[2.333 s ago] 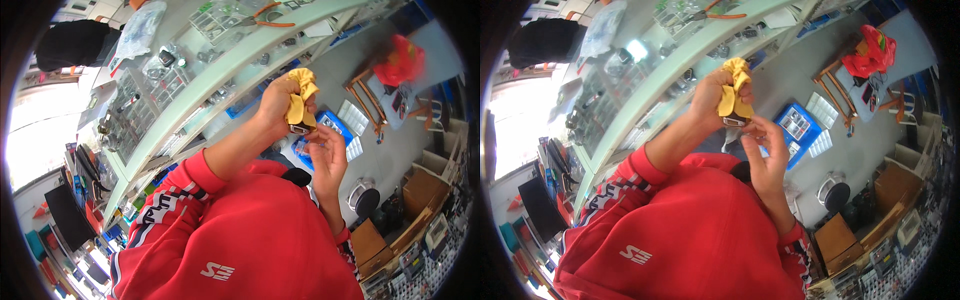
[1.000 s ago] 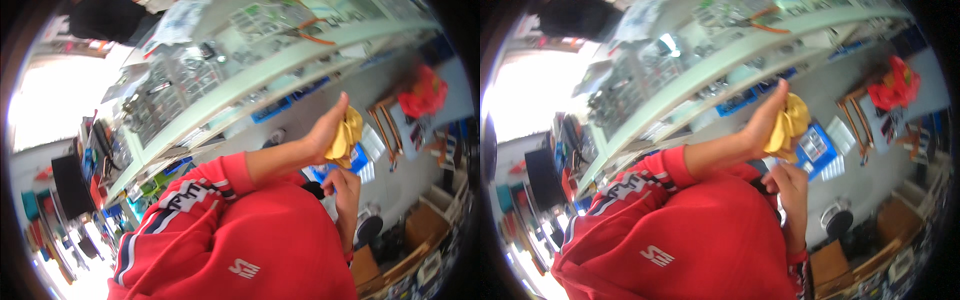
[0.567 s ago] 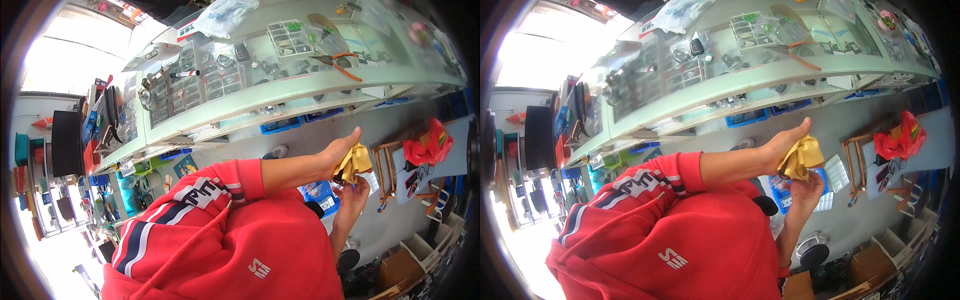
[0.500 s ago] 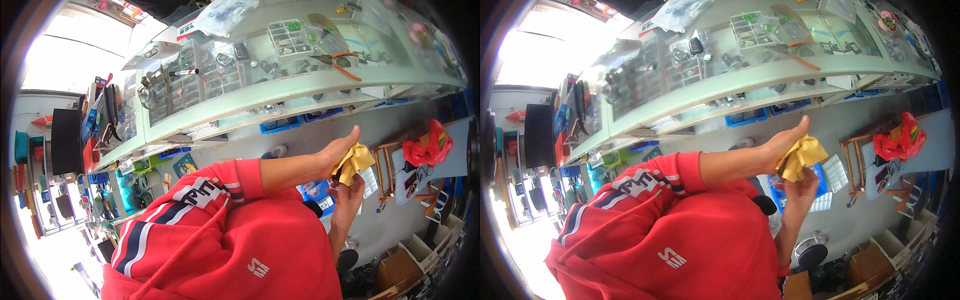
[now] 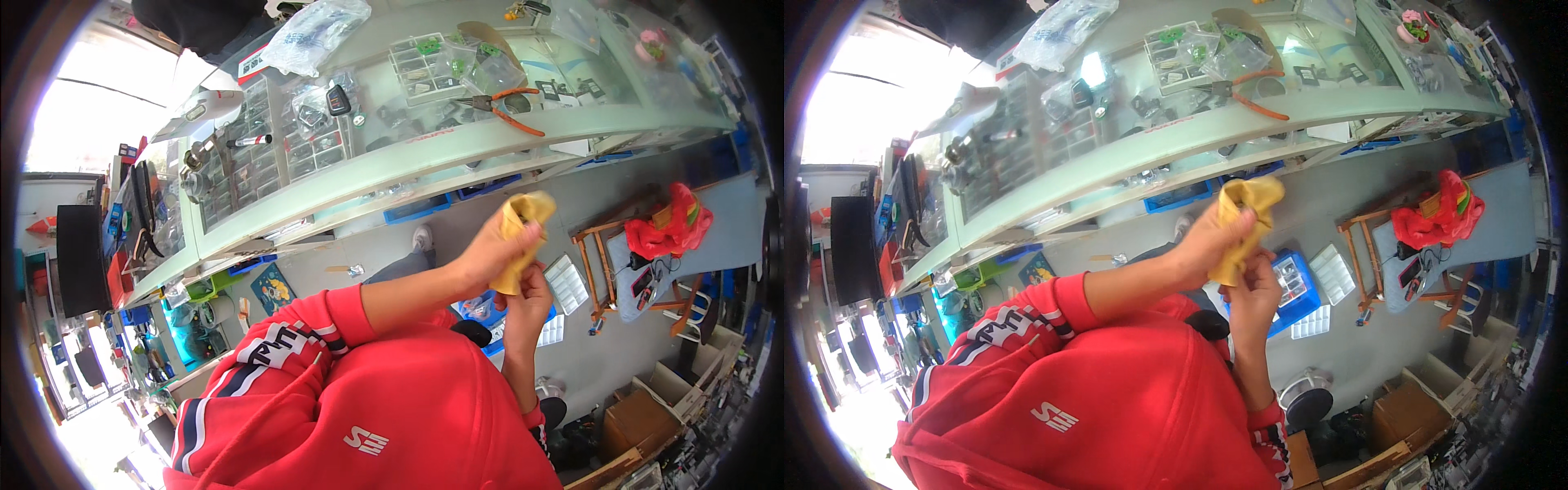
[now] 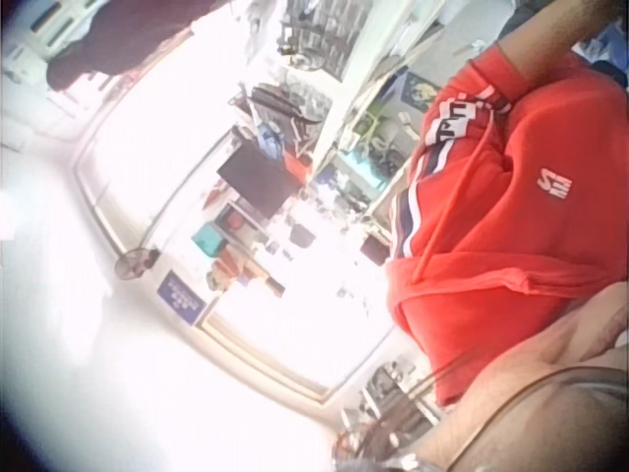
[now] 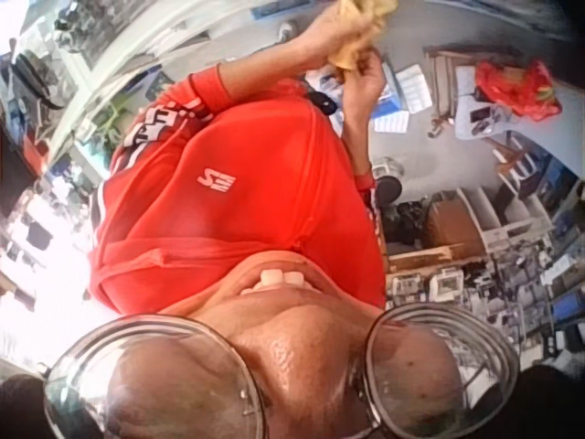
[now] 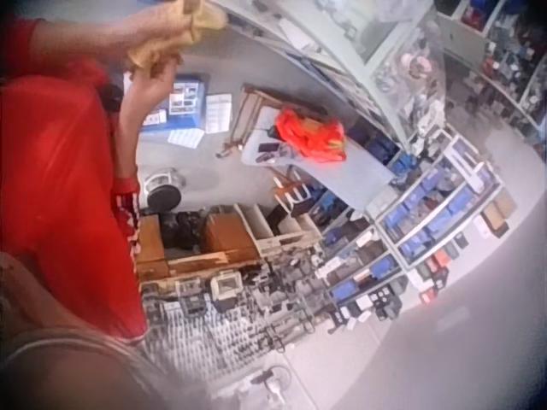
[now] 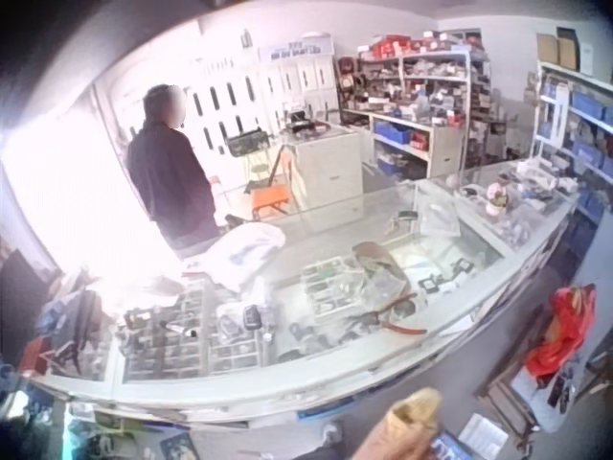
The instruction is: The person uses pliers to remove a metal tab from a car key fob, then reassembles the fob with its cover. They wipe the fob with a yellow cloth, place it in a plastic bag, and write on the bag with a marker before storing it in a compartmentalized tray.
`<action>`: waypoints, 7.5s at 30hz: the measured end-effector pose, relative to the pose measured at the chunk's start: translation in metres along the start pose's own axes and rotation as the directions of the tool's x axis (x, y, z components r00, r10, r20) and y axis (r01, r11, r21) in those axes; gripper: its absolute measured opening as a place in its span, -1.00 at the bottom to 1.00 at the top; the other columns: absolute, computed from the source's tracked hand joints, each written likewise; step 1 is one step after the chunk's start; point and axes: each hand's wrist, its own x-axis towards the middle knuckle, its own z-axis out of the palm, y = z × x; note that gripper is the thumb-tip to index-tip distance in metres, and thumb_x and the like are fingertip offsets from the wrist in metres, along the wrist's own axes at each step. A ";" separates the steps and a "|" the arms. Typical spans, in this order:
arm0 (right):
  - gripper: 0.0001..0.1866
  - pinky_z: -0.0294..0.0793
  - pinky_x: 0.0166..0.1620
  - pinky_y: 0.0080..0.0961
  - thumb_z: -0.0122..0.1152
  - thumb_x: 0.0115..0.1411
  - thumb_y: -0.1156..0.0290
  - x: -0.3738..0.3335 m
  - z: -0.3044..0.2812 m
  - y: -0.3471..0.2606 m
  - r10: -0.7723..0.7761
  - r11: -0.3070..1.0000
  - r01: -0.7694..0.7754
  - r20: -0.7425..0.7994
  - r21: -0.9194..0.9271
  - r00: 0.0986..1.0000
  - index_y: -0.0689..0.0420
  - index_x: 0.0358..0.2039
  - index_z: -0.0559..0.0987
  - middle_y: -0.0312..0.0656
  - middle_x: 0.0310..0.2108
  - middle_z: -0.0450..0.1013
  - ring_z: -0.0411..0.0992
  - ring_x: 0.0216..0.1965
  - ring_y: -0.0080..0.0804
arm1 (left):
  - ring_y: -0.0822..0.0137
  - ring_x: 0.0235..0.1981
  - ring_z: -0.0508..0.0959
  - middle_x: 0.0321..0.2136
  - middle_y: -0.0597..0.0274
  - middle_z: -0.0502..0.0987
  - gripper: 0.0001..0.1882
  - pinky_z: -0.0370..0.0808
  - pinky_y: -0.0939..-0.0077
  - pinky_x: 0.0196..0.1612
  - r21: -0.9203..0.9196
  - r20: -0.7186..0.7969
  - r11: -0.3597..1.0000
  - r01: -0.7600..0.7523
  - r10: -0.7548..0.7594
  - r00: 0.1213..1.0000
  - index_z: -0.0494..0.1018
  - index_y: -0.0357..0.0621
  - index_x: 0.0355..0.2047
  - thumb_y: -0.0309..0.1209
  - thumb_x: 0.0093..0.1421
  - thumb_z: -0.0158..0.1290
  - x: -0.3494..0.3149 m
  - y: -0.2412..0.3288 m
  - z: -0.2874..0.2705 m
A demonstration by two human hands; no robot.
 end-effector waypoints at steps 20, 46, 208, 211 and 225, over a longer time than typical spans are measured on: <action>-0.75 0.24 -0.25 -0.31 0.19 -0.07 0.38 0.245 0.040 -0.024 -0.411 -0.031 0.589 0.547 -0.807 0.729 0.13 -0.34 0.45 -0.20 -0.38 0.35 0.29 -0.30 -0.23 | 0.42 -0.66 0.27 -0.52 0.32 0.38 -0.43 0.30 0.48 -0.57 -0.546 -0.176 0.837 0.034 -0.154 0.972 0.35 -0.14 -0.31 0.17 0.08 -0.17 0.035 0.117 -0.143; -0.72 0.48 -0.58 -0.56 0.15 0.02 0.31 0.538 -0.106 -0.101 -0.471 0.315 0.422 0.246 -0.850 0.847 0.29 -0.40 0.42 -0.14 -0.55 0.40 0.40 -0.60 -0.48 | 0.42 -0.54 0.19 -0.32 0.21 0.23 -0.42 0.25 0.57 -0.50 -0.643 -0.571 0.482 -0.595 0.216 0.792 0.18 -0.24 -0.06 0.04 0.17 -0.20 0.105 0.057 -0.040; -0.78 0.31 -0.26 -0.70 0.12 0.10 0.47 0.254 0.031 -0.113 -0.136 0.984 0.175 0.477 -0.040 0.869 0.32 -0.28 0.40 -0.30 -0.36 0.39 0.31 -0.34 -0.65 | 0.26 -0.66 0.38 -0.64 0.17 0.33 -0.72 0.32 0.48 -0.59 0.990 0.071 -0.014 -0.143 0.914 0.400 0.45 -0.17 -0.24 -0.64 -0.02 0.00 0.140 0.131 -0.002; -0.76 0.30 -0.24 -0.71 0.10 0.12 0.45 0.262 0.029 -0.114 -0.029 0.994 0.084 0.582 -0.068 0.813 0.31 -0.23 0.40 -0.30 -0.31 0.38 0.31 -0.31 -0.65 | 0.23 -0.65 0.39 -0.59 0.16 0.34 -0.70 0.34 0.47 -0.57 0.979 0.143 -0.061 -0.195 0.888 0.437 0.44 -0.18 -0.22 -0.62 -0.03 0.03 0.141 0.130 0.003; -0.78 0.33 -0.38 -0.72 0.23 0.02 0.46 0.259 0.037 -0.114 -0.296 0.954 0.282 0.476 0.104 0.828 0.25 -0.33 0.45 -0.35 -0.42 0.40 0.33 -0.43 -0.68 | 0.28 -0.60 0.40 -0.61 0.15 0.34 -0.76 0.31 0.52 -0.61 0.945 0.061 0.088 -0.315 0.899 0.433 0.48 -0.11 -0.29 -0.57 -0.02 0.00 0.131 0.134 0.008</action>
